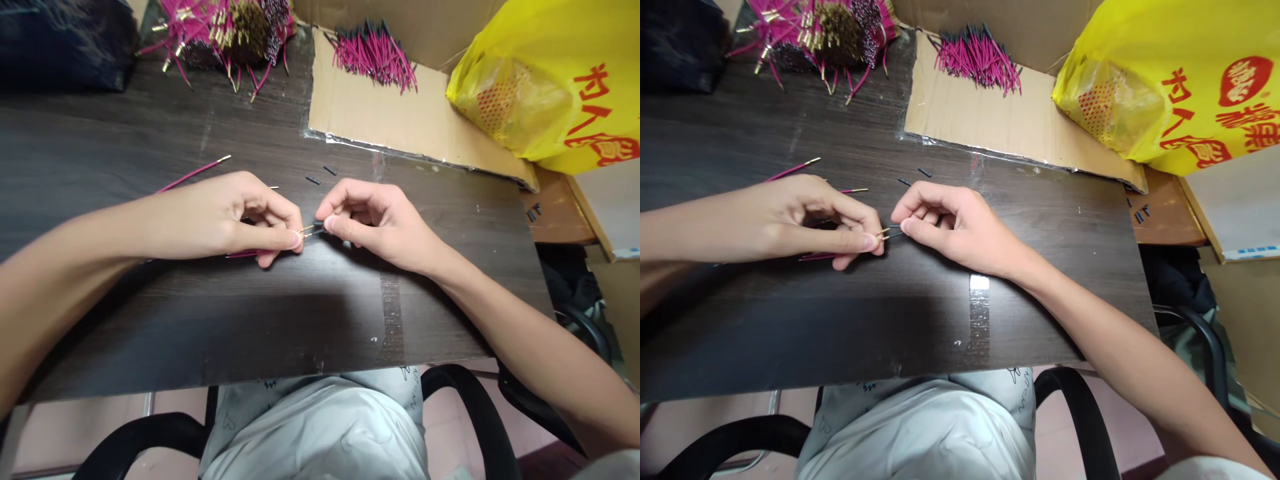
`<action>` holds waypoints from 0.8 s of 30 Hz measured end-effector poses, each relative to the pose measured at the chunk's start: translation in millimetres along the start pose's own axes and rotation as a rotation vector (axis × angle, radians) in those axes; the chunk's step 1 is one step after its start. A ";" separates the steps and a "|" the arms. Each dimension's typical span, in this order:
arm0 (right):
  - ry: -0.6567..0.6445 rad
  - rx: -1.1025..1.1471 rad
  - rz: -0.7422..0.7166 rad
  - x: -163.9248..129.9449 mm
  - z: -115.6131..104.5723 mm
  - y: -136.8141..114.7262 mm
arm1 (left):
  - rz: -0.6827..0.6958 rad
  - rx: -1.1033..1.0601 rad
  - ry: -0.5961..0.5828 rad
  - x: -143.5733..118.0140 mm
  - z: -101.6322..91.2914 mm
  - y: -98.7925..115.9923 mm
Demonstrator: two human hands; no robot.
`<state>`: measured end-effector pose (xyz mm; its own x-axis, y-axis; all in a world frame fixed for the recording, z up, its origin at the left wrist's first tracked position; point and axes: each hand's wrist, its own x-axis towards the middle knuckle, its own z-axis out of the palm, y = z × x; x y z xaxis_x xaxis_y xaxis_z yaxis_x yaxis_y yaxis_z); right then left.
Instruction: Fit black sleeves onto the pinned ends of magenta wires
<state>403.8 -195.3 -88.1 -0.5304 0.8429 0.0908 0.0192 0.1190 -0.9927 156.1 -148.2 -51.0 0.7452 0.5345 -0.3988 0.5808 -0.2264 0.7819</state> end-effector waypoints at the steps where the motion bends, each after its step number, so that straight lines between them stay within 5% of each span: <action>1: -0.004 -0.009 -0.003 0.0 -0.2 -0.4 | 0.001 0.003 -0.001 0.1 0.0 -0.5; 24: 0.011 -0.064 -0.061 -1.2 3.4 -0.4 | -0.060 0.043 0.008 1.4 2.5 4.6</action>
<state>401.5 -198.1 -88.1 -0.5230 0.8387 0.1521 0.0411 0.2031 -0.9783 160.7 -150.5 -49.1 0.7058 0.5550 -0.4403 0.6381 -0.2281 0.7354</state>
